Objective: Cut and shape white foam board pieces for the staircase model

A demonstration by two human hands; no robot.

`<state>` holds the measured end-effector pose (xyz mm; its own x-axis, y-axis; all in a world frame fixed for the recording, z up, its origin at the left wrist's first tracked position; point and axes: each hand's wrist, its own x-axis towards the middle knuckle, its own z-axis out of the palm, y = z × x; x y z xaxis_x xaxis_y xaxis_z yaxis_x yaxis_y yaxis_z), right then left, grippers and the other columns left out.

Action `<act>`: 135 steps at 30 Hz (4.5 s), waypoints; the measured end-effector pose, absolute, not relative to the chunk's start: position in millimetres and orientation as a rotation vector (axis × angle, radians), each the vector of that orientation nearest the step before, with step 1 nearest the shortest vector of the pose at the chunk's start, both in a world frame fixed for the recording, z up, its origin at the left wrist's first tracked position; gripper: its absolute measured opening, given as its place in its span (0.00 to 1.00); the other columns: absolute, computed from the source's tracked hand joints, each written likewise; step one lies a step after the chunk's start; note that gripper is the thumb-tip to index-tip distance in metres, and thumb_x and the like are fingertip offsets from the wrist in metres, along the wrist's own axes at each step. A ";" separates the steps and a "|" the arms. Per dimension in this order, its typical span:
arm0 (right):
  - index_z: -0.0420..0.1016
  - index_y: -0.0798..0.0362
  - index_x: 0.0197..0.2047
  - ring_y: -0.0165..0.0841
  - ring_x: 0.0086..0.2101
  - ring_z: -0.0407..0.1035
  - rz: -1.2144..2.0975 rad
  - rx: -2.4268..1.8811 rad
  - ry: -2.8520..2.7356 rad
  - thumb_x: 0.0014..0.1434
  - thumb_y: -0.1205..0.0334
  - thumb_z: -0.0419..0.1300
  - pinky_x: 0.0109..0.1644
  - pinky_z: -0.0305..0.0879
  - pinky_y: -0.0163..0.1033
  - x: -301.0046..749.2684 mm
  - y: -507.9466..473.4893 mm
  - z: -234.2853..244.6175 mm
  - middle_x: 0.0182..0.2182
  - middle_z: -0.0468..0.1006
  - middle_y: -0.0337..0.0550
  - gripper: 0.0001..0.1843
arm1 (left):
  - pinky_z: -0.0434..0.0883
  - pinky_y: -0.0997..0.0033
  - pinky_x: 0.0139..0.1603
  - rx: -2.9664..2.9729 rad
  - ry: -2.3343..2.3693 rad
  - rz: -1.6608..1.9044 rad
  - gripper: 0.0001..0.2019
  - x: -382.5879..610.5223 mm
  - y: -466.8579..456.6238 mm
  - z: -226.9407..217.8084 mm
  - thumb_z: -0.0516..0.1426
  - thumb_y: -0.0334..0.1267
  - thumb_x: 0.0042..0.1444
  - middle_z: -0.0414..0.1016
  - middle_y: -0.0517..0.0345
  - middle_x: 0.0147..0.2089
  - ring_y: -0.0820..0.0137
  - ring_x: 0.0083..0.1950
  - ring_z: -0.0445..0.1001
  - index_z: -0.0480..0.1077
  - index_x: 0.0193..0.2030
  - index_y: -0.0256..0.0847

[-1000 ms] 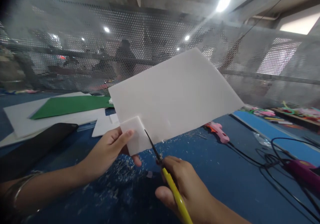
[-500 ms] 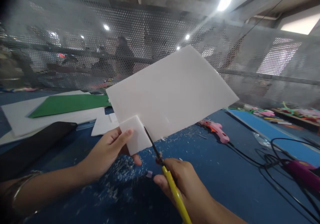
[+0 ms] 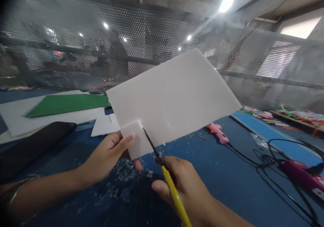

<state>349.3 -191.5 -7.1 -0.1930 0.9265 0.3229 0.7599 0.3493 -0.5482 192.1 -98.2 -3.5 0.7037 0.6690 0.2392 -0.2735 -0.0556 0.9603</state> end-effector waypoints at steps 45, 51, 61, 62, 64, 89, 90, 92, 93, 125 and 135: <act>0.62 0.55 0.20 0.23 0.15 0.49 0.244 -1.544 -2.049 0.56 0.46 0.44 0.18 0.45 0.31 352.3 -186.0 -6.9 0.13 0.56 0.33 0.24 | 0.70 0.79 0.27 1.420 0.303 0.774 0.12 190.2 -105.8 -13.7 0.47 0.38 0.57 0.74 0.49 0.37 0.77 0.22 0.72 0.64 0.42 0.32; 0.63 0.55 0.28 0.28 0.21 0.57 0.331 -1.474 -2.082 0.55 0.42 0.41 0.24 0.54 0.34 353.8 -184.8 -8.7 0.22 0.64 0.41 0.25 | 0.70 0.78 0.26 1.468 0.325 0.784 0.12 191.0 -105.8 -13.7 0.47 0.37 0.57 0.74 0.50 0.35 0.76 0.22 0.72 0.65 0.42 0.32; 0.61 0.54 0.26 0.29 0.20 0.57 0.201 -1.522 -2.095 0.54 0.42 0.42 0.23 0.53 0.35 351.7 -188.2 -4.9 0.21 0.64 0.40 0.23 | 0.70 0.79 0.28 1.556 0.198 0.888 0.09 185.9 -106.2 -10.1 0.49 0.33 0.54 0.75 0.55 0.32 0.76 0.24 0.72 0.68 0.38 0.33; 0.61 0.55 0.27 0.29 0.20 0.57 0.178 -1.504 -2.100 0.54 0.43 0.42 0.23 0.53 0.35 351.4 -189.2 -4.0 0.21 0.64 0.40 0.23 | 0.70 0.79 0.28 1.565 0.162 0.890 0.08 185.6 -105.5 -10.5 0.48 0.32 0.54 0.75 0.56 0.29 0.76 0.24 0.72 0.68 0.35 0.34; 0.61 0.55 0.27 0.28 0.19 0.57 0.140 -1.464 -2.103 0.54 0.44 0.43 0.22 0.53 0.34 351.2 -190.9 -3.5 0.20 0.64 0.39 0.21 | 0.69 0.79 0.29 1.586 0.115 0.884 0.10 185.3 -103.3 -12.1 0.47 0.31 0.55 0.74 0.59 0.25 0.76 0.24 0.72 0.69 0.31 0.36; 0.61 0.54 0.18 0.23 0.14 0.54 0.045 -1.471 -2.073 0.57 0.50 0.46 0.16 0.48 0.30 351.1 -182.2 -6.9 0.13 0.60 0.35 0.22 | 0.70 0.80 0.26 1.336 0.195 0.762 0.11 192.5 -105.7 -20.3 0.49 0.38 0.56 0.72 0.55 0.30 0.79 0.22 0.69 0.67 0.37 0.33; 0.61 0.54 0.18 0.22 0.14 0.54 0.031 -1.480 -2.081 0.57 0.51 0.46 0.16 0.48 0.30 351.5 -182.3 -7.6 0.13 0.61 0.35 0.22 | 0.70 0.79 0.26 1.329 0.195 0.762 0.11 192.8 -105.5 -21.7 0.49 0.38 0.56 0.72 0.55 0.29 0.78 0.22 0.69 0.67 0.36 0.33; 0.61 0.55 0.17 0.22 0.13 0.53 -0.013 -1.481 -2.089 0.57 0.53 0.47 0.16 0.48 0.29 352.4 -182.3 -8.8 0.12 0.60 0.34 0.21 | 0.70 0.78 0.26 1.319 0.190 0.759 0.11 193.3 -105.1 -24.0 0.50 0.39 0.55 0.71 0.56 0.27 0.77 0.22 0.70 0.67 0.34 0.33; 0.60 0.55 0.17 0.21 0.13 0.53 -0.037 -1.478 -2.092 0.57 0.54 0.47 0.16 0.47 0.29 353.0 -182.2 -9.2 0.12 0.60 0.34 0.21 | 0.70 0.77 0.26 1.315 0.189 0.758 0.11 193.4 -105.0 -24.8 0.50 0.40 0.55 0.70 0.56 0.27 0.76 0.22 0.70 0.67 0.34 0.33; 0.64 0.55 0.15 0.23 0.11 0.55 -0.029 -1.660 -2.132 0.55 0.43 0.44 0.14 0.47 0.30 351.8 -179.7 -6.7 0.09 0.62 0.36 0.28 | 0.69 0.78 0.25 1.311 0.255 0.748 0.13 196.0 -108.1 -28.9 0.50 0.41 0.54 0.72 0.53 0.29 0.77 0.22 0.69 0.67 0.38 0.33; 0.59 0.52 0.13 0.23 0.11 0.51 0.027 -1.621 -2.086 0.55 0.50 0.45 0.13 0.45 0.32 352.0 -182.3 -9.4 0.09 0.57 0.35 0.24 | 0.70 0.75 0.26 1.276 0.205 0.710 0.12 196.7 -107.8 -31.2 0.51 0.43 0.53 0.71 0.54 0.30 0.76 0.22 0.69 0.67 0.36 0.34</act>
<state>352.0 -182.3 -9.4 -0.1707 0.9145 0.3668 0.9048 0.2929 -0.3091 196.7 -107.8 -31.2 0.7731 0.5878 0.2384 -0.3704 0.1133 0.9219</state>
